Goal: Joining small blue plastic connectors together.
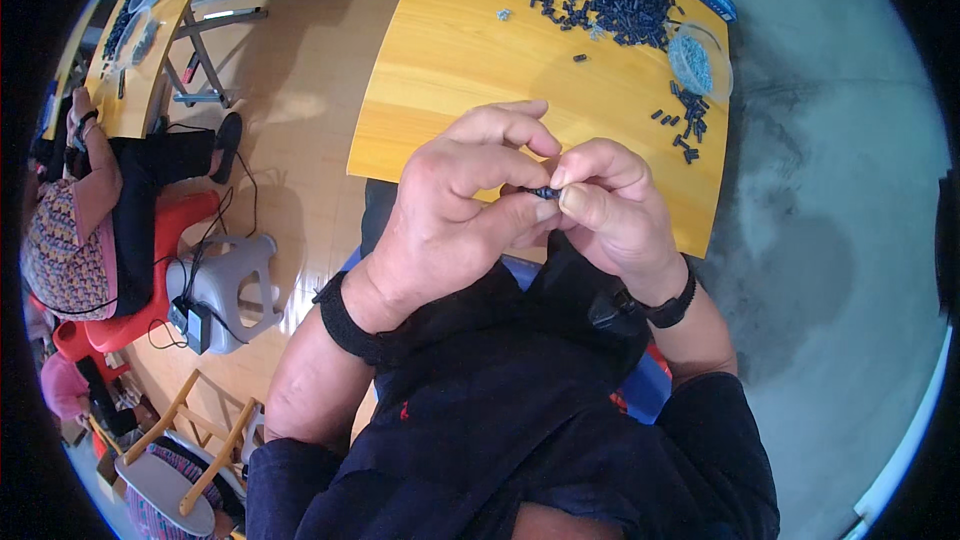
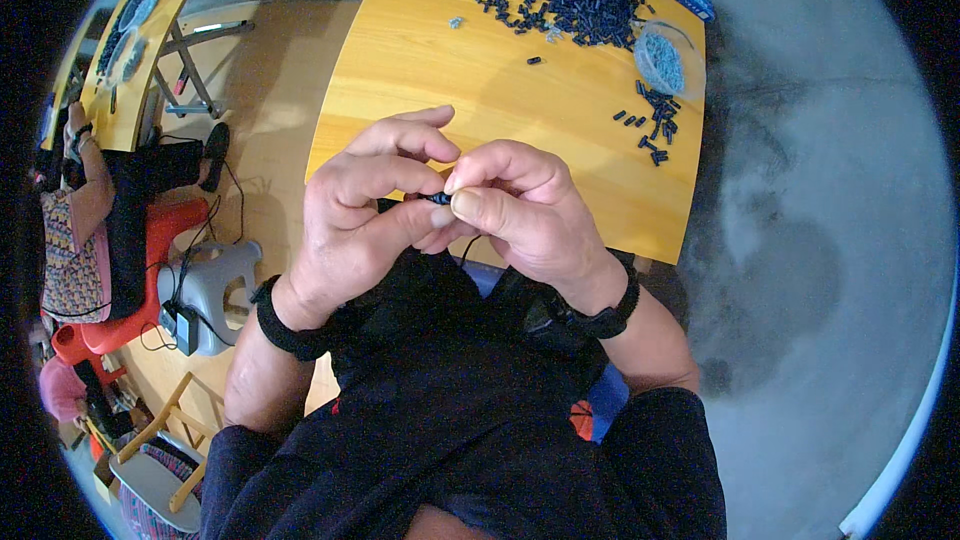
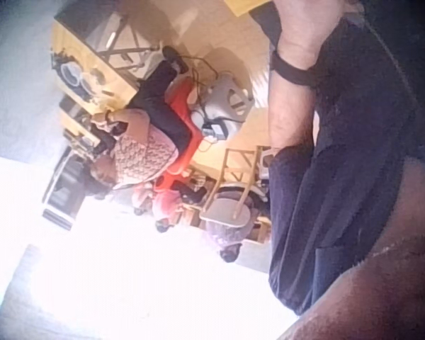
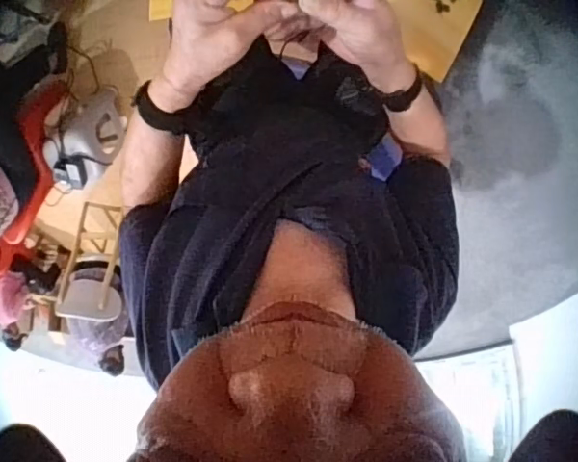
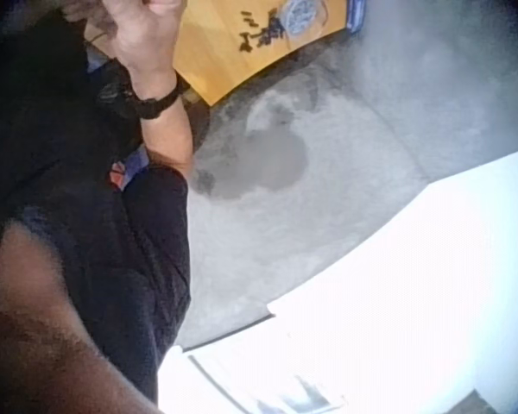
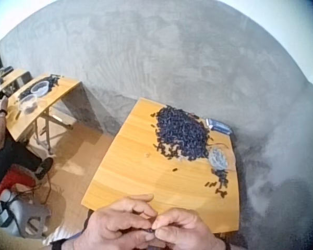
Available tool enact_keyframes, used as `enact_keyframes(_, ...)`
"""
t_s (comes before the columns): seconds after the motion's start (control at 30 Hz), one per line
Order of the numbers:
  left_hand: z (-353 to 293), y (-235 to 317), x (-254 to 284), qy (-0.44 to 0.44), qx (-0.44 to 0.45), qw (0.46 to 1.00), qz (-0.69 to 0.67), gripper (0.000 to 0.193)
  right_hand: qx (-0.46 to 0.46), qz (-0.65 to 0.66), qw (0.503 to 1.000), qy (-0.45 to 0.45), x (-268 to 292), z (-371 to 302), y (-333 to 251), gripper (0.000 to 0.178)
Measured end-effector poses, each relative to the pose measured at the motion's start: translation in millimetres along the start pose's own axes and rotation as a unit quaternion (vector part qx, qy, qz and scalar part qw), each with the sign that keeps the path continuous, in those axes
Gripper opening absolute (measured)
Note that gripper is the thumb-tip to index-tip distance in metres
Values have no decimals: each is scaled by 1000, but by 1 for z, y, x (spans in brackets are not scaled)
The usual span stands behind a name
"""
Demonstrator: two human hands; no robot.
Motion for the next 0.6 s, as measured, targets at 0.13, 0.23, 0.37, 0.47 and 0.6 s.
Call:
enact_keyframes(0.13,2,-2,1,-39,2,999,5,15,6,-52,999,-9,0,2,-2,10)
enact_keyframes(0.23,2,-4,1,-40,2,999,2,14,9,-55,998,-21,2,3,-1,10)
enact_keyframes(0.37,2,-1,0,-39,4,999,3,14,-4,-105,993,-61,15,4,0,10)
enact_keyframes(0.47,3,-2,0,-54,-4,998,15,13,37,-77,992,-89,13,8,1,12)
enact_keyframes(0.6,4,-6,1,-74,-8,997,27,12,-8,-23,997,-70,12,10,2,16)
Point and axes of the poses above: each hand's wrist, its own z-axis towards the middle knuckle, its own x-axis out of the back of the hand, y = z × x, the point moved 4 cm from there along z, towards the middle knuckle, and after that the axes turned 3 degrees about -y, right-handed, at the moved point
